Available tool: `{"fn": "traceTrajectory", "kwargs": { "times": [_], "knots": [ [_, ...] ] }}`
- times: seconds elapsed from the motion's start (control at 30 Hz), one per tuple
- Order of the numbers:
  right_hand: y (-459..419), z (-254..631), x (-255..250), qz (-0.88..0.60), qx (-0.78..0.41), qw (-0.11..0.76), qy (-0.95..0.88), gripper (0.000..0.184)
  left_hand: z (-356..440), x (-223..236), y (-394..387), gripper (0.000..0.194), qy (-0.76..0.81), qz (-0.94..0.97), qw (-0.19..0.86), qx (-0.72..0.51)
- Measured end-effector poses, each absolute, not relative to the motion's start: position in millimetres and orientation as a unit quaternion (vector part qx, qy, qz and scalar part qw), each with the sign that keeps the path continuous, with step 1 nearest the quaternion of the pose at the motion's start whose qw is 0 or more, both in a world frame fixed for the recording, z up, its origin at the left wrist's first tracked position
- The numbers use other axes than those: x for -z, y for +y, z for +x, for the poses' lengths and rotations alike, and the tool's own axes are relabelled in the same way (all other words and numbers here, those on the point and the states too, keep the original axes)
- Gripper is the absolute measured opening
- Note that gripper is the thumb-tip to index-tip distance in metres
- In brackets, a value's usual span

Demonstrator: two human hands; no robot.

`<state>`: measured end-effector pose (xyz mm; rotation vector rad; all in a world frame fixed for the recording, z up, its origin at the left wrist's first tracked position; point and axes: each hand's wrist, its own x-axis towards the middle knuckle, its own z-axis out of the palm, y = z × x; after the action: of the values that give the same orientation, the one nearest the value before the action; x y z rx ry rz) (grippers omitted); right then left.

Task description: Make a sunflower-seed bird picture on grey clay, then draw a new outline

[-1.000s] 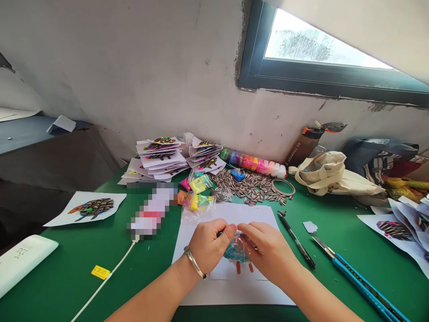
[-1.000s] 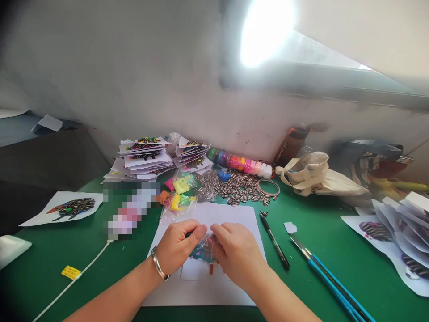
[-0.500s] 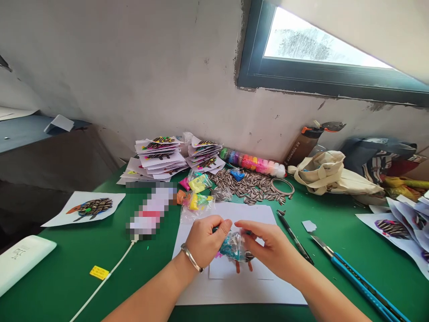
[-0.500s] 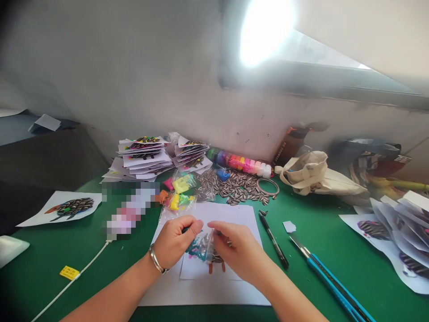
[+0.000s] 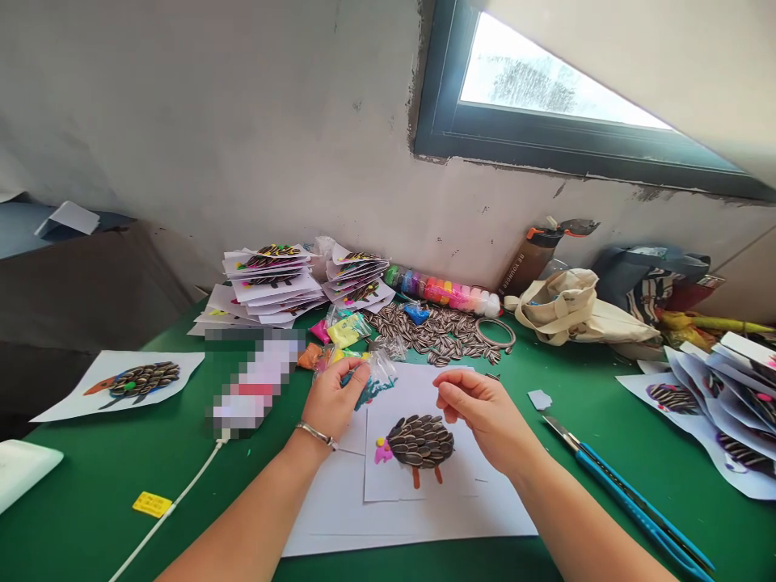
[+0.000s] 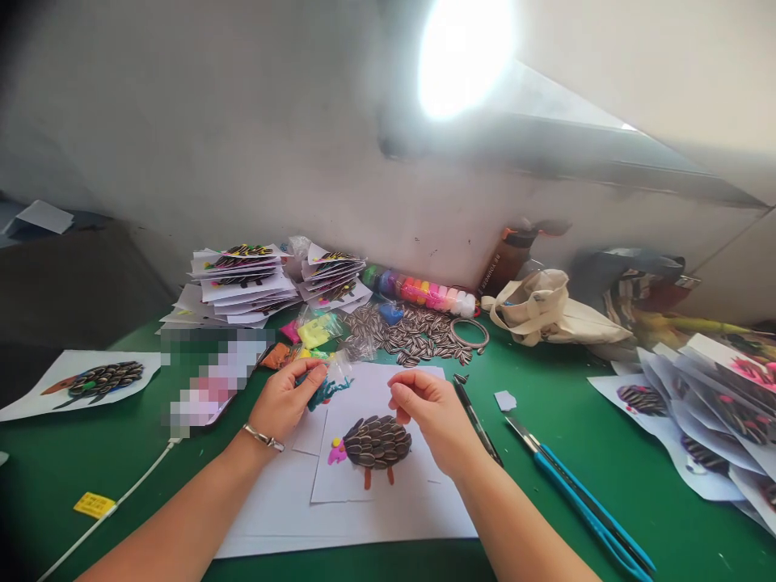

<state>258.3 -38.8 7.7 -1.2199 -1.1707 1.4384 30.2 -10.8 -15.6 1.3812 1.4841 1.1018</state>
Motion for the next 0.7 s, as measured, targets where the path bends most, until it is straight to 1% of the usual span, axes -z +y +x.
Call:
{"fn": "traceTrajectory", "kwargs": {
  "times": [0.1, 0.27, 0.43, 0.53, 0.7],
  "knots": [
    [-39.6, 256.7, -7.1, -0.494, -0.581, 0.441, -0.474, 0.030, 30.1, 18.0, -9.2, 0.045, 0.608, 0.554, 0.375, -0.427],
    [-41.3, 254.6, -7.7, -0.509, -0.552, 0.424, -0.507, 0.029, 30.7, 19.3, -8.4, 0.048, 0.626, 0.574, 0.350, -0.395],
    [-46.2, 252.4, -17.2, -0.511, -0.534, 0.419, -0.527, 0.027, 32.8, 19.9, -8.2, 0.047, 0.627, 0.589, 0.330, -0.389],
    [-52.3, 253.9, -23.4, -0.500, -0.522, 0.425, -0.545, 0.030, 35.2, 18.1, -9.7, 0.044, 0.624, 0.600, 0.324, -0.382],
    [-64.9, 256.0, -22.3, -0.564, -0.457, 0.405, -0.556, 0.037, 37.2, 12.3, -12.3, 0.041, 0.618, 0.613, 0.313, -0.380]
  ]
}}
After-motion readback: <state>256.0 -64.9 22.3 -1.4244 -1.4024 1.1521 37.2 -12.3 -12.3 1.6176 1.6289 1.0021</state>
